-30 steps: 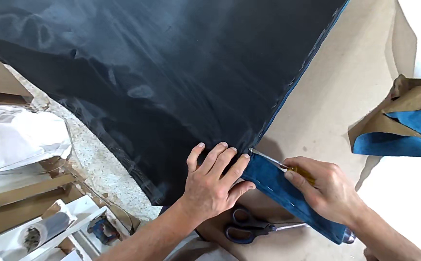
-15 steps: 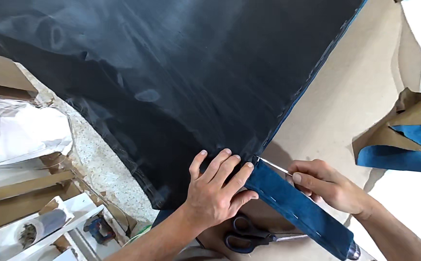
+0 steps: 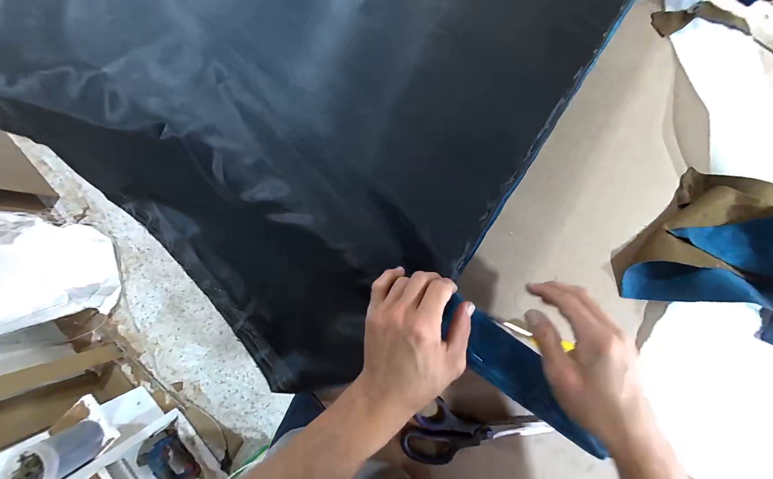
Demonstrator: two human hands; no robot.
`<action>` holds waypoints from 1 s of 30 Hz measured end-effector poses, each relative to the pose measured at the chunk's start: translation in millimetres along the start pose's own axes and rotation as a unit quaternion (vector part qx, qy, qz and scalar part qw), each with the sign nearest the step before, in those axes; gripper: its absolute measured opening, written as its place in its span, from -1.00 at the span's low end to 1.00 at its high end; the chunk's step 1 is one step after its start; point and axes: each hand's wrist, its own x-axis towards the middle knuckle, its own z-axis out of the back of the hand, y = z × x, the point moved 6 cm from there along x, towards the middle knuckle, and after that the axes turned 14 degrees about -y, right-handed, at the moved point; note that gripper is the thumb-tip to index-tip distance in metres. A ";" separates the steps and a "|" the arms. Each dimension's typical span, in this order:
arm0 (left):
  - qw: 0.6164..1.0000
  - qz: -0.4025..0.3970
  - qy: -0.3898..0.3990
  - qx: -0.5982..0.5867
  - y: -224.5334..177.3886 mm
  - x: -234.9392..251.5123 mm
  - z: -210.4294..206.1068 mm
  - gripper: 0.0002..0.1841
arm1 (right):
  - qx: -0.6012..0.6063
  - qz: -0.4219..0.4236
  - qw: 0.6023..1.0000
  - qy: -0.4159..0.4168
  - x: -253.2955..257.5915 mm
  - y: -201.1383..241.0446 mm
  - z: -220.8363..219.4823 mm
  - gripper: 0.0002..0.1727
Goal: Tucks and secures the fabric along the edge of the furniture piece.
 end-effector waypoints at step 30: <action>0.996 0.034 -0.070 0.047 11.8 -2.5 -25.6 -0.86 | -0.039 -0.004 0.992 -0.124 -46.5 25.8 -52.4 -0.44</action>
